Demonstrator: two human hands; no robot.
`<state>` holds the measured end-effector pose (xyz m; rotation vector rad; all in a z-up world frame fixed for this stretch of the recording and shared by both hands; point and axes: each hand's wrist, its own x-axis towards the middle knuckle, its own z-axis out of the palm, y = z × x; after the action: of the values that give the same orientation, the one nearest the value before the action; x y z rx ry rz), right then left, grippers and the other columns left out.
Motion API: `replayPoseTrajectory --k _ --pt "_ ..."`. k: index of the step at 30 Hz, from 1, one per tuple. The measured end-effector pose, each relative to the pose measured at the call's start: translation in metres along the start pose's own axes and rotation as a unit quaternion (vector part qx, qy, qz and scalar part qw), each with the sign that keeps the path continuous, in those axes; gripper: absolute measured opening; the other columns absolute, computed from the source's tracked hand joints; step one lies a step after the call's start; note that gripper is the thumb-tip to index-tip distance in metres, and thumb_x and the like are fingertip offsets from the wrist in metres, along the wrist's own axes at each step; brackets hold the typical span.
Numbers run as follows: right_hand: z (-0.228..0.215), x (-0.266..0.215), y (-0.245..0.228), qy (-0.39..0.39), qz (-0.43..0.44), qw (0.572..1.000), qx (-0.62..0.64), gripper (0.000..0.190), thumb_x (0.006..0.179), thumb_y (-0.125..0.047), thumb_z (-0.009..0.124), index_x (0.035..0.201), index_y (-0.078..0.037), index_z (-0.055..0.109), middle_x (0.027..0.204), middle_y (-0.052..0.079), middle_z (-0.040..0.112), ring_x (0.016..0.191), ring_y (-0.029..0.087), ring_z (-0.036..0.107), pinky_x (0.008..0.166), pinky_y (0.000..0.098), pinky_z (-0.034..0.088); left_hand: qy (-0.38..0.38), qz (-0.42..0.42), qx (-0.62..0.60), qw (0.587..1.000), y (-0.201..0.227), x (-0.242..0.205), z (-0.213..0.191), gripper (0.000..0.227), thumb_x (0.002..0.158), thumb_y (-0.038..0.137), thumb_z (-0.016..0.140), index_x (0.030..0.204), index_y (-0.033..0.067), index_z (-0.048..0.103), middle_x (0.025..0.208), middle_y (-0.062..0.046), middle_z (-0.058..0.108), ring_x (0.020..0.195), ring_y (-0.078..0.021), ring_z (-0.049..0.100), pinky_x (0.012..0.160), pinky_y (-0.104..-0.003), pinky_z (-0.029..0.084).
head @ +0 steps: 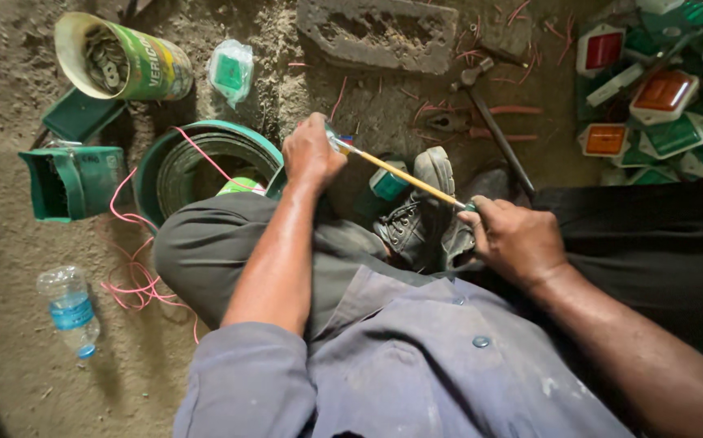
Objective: The person sits on the floor and assembles small electrical components by stripping pink wires with pliers, inserting them into green plastic housings, and securing connections. The person uses a screwdriver and pliers to manipulate the wires and components.
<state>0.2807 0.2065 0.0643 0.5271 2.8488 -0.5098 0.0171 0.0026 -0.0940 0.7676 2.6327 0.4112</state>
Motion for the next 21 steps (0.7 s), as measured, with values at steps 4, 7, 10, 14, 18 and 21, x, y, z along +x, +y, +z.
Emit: replayPoseTrajectory --k 4,7,10,14,18,21 --pt "0.015 0.014 0.016 -0.110 0.139 0.962 0.206 0.035 0.098 -0.041 0.067 0.095 -0.008 0.078 0.070 0.009 0.066 0.059 0.024 0.058 0.052 0.0366 0.044 0.021 0.052 0.029 0.998 -0.002 0.001 0.004 0.028 0.074 0.008 0.070 0.098 0.0073 0.057 0.098 -0.016 0.067 0.097 -0.0394 0.065 0.083 -0.053 0.048" --pt "0.022 0.013 0.023 -0.297 0.320 0.774 0.458 0.049 0.102 -0.043 0.060 0.090 0.002 0.075 0.063 0.003 0.056 0.051 0.013 0.044 0.045 0.0302 0.035 0.038 0.058 0.025 0.997 -0.003 -0.002 0.008 0.032 0.070 0.008 0.071 0.099 0.0084 0.056 0.098 -0.015 0.066 0.096 -0.0385 0.064 0.081 -0.052 0.047" --pt "0.019 0.012 0.022 -0.360 0.403 0.620 0.568 0.049 0.098 -0.048 0.053 0.094 -0.006 0.076 0.059 -0.001 0.052 0.045 0.010 0.037 0.041 0.0267 0.026 0.054 0.042 0.014 0.998 -0.003 0.002 0.005 0.034 0.075 0.014 0.077 0.102 0.0086 0.057 0.099 -0.014 0.066 0.097 -0.0378 0.064 0.082 -0.052 0.047" --pt "0.007 0.014 0.010 -0.344 0.371 0.647 0.571 0.046 0.097 -0.046 0.056 0.091 -0.005 0.076 0.058 0.000 0.053 0.044 0.011 0.038 0.041 0.0280 0.027 0.127 0.040 -0.032 0.991 0.005 0.003 -0.007 0.056 0.062 0.023 0.086 0.109 0.0097 0.059 0.102 -0.014 0.067 0.100 -0.0375 0.063 0.083 -0.051 0.047" --pt "0.009 0.016 0.013 -0.255 0.312 0.752 0.522 0.036 0.097 -0.038 0.063 0.092 -0.004 0.076 0.061 -0.001 0.052 0.051 0.010 0.043 0.045 0.0283 0.038 0.212 -0.050 -0.109 0.970 0.012 0.003 -0.021 0.078 0.048 0.028 0.094 0.113 0.0064 0.057 0.108 -0.018 0.067 0.105 -0.0400 0.062 0.086 -0.053 0.048" --pt "0.012 0.014 0.027 -0.167 0.307 0.778 0.522 0.042 0.102 -0.038 0.062 0.089 0.001 0.067 0.063 -0.001 0.053 0.052 0.010 0.043 0.046 0.0276 0.033 0.183 -0.080 -0.227 0.953 0.015 -0.001 -0.038 0.069 0.061 0.018 0.092 0.119 0.0053 0.057 0.109 -0.018 0.066 0.103 -0.0362 0.064 0.091 -0.048 0.053"
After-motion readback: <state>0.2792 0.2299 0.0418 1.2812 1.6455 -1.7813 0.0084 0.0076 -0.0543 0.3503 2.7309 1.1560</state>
